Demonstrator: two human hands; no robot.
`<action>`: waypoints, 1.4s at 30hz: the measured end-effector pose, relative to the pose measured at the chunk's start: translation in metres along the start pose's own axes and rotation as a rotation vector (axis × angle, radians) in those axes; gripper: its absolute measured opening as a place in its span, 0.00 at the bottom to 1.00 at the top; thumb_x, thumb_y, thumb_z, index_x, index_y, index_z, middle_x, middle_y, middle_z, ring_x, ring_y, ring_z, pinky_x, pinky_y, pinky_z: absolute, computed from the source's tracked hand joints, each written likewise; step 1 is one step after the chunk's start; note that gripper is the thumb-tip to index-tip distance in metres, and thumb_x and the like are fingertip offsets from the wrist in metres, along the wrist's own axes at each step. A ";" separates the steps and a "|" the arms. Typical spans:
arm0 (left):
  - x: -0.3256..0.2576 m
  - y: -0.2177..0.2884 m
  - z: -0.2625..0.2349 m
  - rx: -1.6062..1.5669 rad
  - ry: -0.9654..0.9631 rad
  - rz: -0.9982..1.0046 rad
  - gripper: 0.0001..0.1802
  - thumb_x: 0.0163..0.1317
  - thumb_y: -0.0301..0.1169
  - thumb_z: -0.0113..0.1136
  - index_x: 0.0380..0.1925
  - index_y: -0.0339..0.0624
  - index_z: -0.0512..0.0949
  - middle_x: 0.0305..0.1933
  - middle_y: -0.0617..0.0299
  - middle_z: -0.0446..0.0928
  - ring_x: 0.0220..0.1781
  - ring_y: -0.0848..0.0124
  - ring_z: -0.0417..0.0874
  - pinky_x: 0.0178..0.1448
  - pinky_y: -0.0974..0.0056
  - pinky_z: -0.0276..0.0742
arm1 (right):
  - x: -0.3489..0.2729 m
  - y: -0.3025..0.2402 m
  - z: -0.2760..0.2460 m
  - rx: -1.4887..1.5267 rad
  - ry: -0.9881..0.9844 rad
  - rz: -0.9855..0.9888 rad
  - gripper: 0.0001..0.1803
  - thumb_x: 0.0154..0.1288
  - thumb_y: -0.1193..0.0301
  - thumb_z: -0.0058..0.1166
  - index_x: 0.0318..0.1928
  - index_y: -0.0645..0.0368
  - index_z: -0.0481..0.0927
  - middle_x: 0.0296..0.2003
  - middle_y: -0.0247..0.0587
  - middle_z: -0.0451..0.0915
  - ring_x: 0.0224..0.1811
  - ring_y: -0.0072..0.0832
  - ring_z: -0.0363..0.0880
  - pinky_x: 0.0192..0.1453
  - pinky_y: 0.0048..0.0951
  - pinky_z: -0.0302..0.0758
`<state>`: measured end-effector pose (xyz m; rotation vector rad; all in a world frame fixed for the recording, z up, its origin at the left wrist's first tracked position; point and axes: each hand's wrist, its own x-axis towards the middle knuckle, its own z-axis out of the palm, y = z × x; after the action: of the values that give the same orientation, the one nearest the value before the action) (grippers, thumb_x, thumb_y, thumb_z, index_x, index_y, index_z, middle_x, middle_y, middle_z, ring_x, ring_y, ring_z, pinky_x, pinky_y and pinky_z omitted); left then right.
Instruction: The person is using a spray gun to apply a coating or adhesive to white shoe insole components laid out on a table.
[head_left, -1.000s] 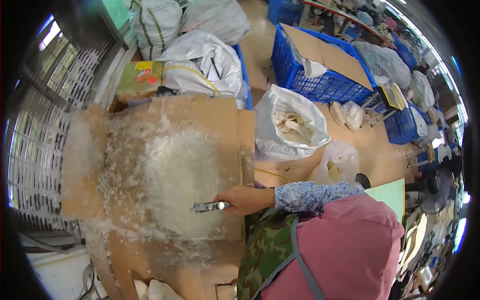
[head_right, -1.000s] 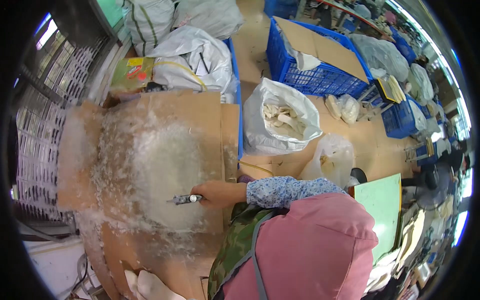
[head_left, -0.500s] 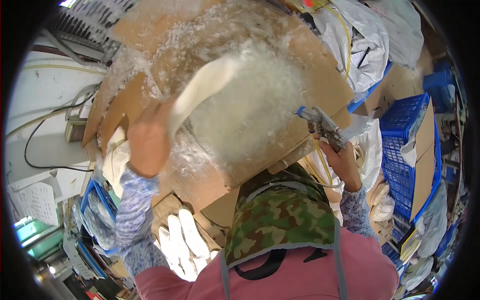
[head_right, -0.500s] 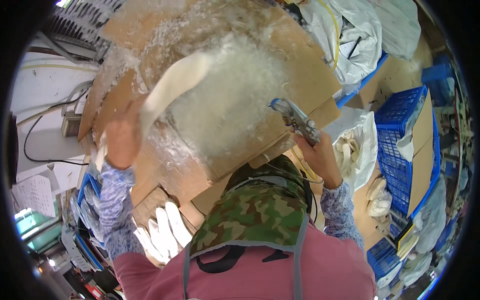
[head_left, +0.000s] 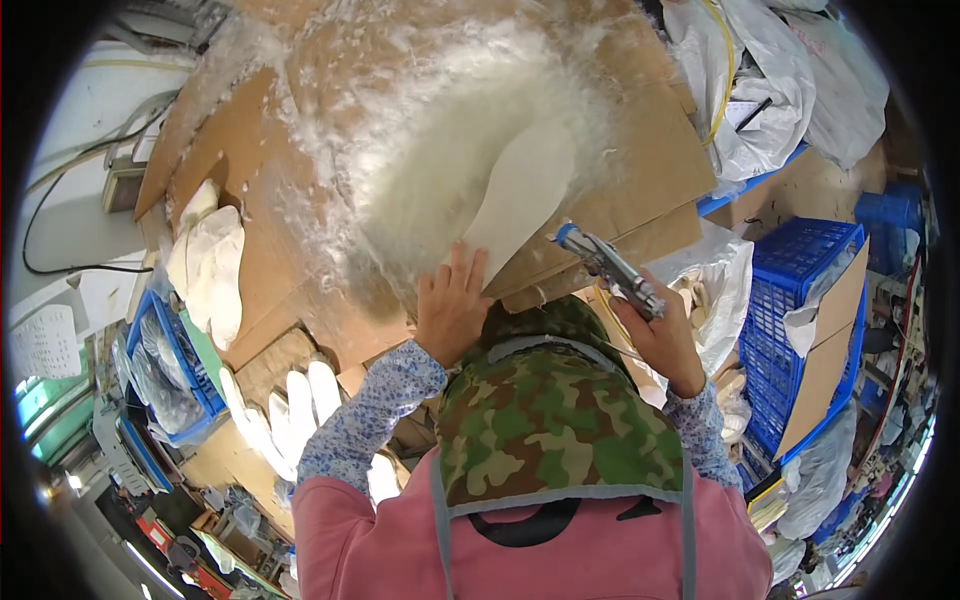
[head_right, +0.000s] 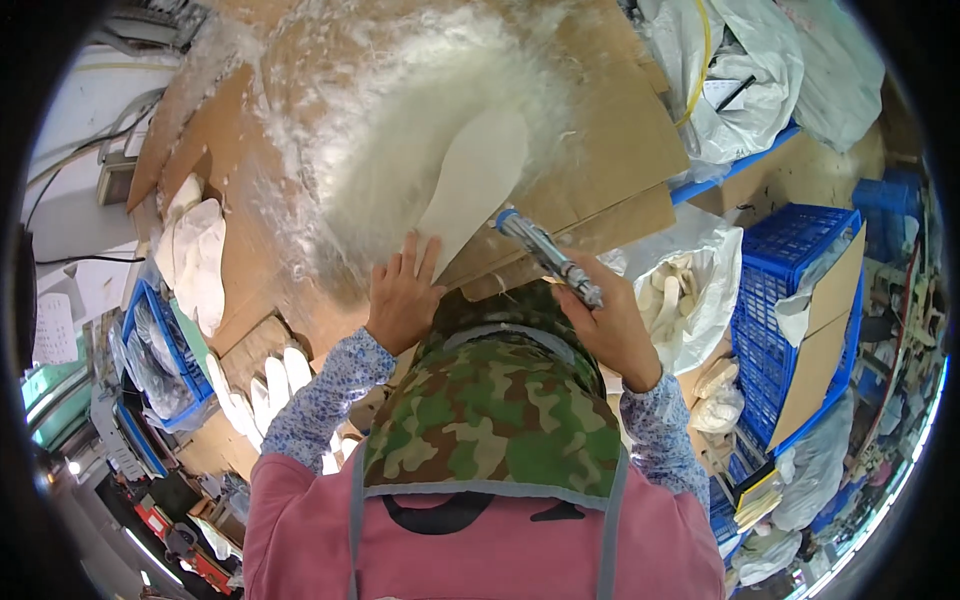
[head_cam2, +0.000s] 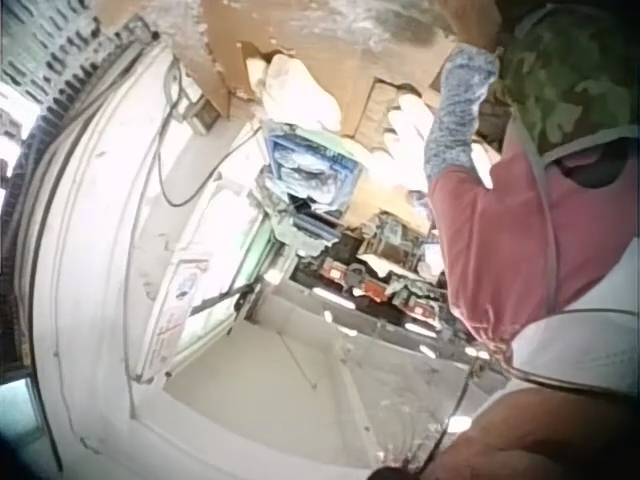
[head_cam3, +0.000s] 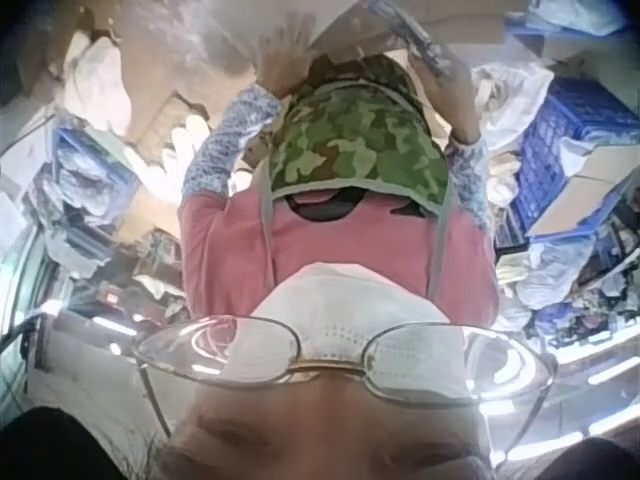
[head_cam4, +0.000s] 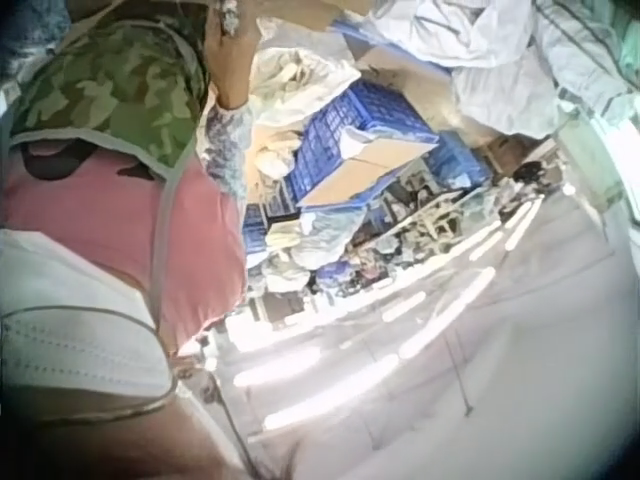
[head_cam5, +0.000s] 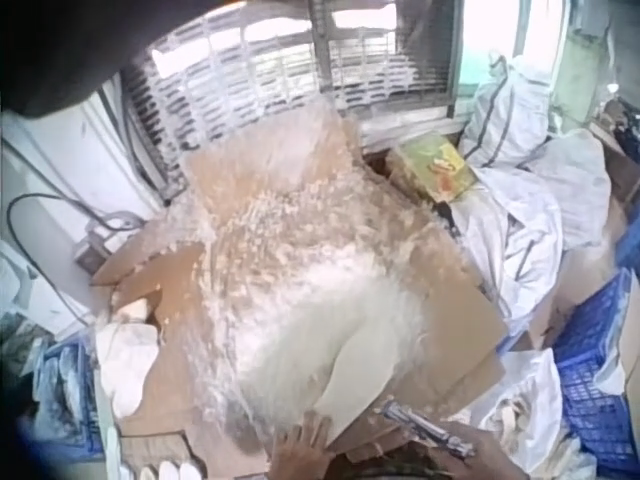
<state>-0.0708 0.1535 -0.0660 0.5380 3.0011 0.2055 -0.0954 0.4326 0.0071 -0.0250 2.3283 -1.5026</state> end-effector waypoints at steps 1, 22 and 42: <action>-0.002 0.003 -0.002 -0.090 -0.002 -0.051 0.31 0.54 0.33 0.60 0.60 0.40 0.71 0.65 0.45 0.65 0.50 0.56 0.73 0.51 0.53 0.66 | 0.002 -0.003 0.003 -0.001 -0.015 -0.027 0.18 0.62 0.77 0.57 0.54 0.63 0.76 0.34 0.48 0.81 0.34 0.32 0.78 0.41 0.28 0.74; 0.028 0.002 0.005 -0.407 0.302 -0.168 0.19 0.52 0.18 0.51 0.45 0.43 0.78 0.45 0.59 0.74 0.50 0.57 0.74 0.53 0.55 0.66 | 0.001 0.003 -0.019 0.015 0.100 -0.008 0.13 0.65 0.74 0.58 0.47 0.68 0.76 0.32 0.42 0.84 0.33 0.20 0.78 0.38 0.26 0.74; 0.203 -0.022 -0.120 -0.500 0.136 0.404 0.16 0.60 0.25 0.58 0.48 0.37 0.75 0.45 0.53 0.76 0.45 0.59 0.79 0.52 0.61 0.74 | -0.047 0.031 -0.050 0.200 0.200 0.093 0.15 0.66 0.77 0.55 0.53 0.64 0.79 0.31 0.25 0.78 0.25 0.11 0.62 0.27 0.18 0.61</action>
<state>-0.2809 0.1900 0.0370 1.0835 2.7568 1.0169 -0.0613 0.4994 0.0121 0.2944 2.2792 -1.7526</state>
